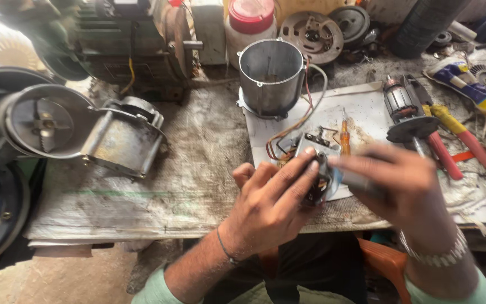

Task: The person holds a small electric motor housing on a cluttered workbench and uses a hand tool to turn a fastener on its top while arranging its wires. They repeatedly reposition the motor and continue working on the fastener and wiring throughout the clip.

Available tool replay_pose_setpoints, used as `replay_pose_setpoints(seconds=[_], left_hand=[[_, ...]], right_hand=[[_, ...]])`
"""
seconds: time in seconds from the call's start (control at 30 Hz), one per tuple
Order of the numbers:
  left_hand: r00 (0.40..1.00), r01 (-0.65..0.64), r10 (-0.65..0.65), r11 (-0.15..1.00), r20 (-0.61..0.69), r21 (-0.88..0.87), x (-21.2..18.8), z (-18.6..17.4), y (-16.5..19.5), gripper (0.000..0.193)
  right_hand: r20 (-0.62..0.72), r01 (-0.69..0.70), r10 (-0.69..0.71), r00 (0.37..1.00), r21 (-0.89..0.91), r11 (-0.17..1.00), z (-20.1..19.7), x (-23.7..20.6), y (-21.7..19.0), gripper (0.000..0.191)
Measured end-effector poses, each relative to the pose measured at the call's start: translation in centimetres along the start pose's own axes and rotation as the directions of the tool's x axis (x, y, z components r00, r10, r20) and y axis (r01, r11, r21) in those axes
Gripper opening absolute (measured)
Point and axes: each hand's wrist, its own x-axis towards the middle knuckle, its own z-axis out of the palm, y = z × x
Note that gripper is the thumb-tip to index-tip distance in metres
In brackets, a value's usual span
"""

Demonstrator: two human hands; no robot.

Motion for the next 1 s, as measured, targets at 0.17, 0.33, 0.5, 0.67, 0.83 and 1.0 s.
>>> replay_pose_setpoints(seconds=[0.17,0.33,0.5,0.67,0.83,1.0], left_hand=[[1.000,-0.011,0.011,1.000,-0.004,0.005,0.1,-0.1,-0.1,0.066],[1.000,0.001,-0.002,1.000,-0.005,-0.004,0.2,-0.1,-0.2,0.064],[1.000,-0.009,0.008,1.000,-0.015,-0.023,0.1,0.1,0.1,0.063],[1.000,0.001,-0.001,1.000,-0.007,-0.008,-0.1,0.1,0.1,0.062],[1.000,0.002,-0.002,1.000,-0.017,0.000,-0.2,0.4,0.0,0.064],[1.000,0.003,-0.003,1.000,-0.025,-0.004,-0.3,0.5,-0.1,0.067]], right_hand=[[-0.007,0.096,-0.096,0.995,0.004,0.995,0.1,-0.1,0.0,0.044],[-0.021,0.057,-0.058,0.998,-0.021,0.998,0.4,-0.3,-0.1,0.043],[-0.028,-0.006,0.006,1.000,0.006,1.000,0.2,-0.2,-0.1,0.042],[-0.048,-0.059,0.063,0.997,0.086,0.995,-0.2,-0.7,0.7,0.036],[-0.199,-0.315,0.449,0.871,0.475,0.822,0.7,-1.9,2.6,0.018],[-0.062,-0.254,0.579,0.813,0.857,0.448,0.6,-2.7,4.4,0.026]])
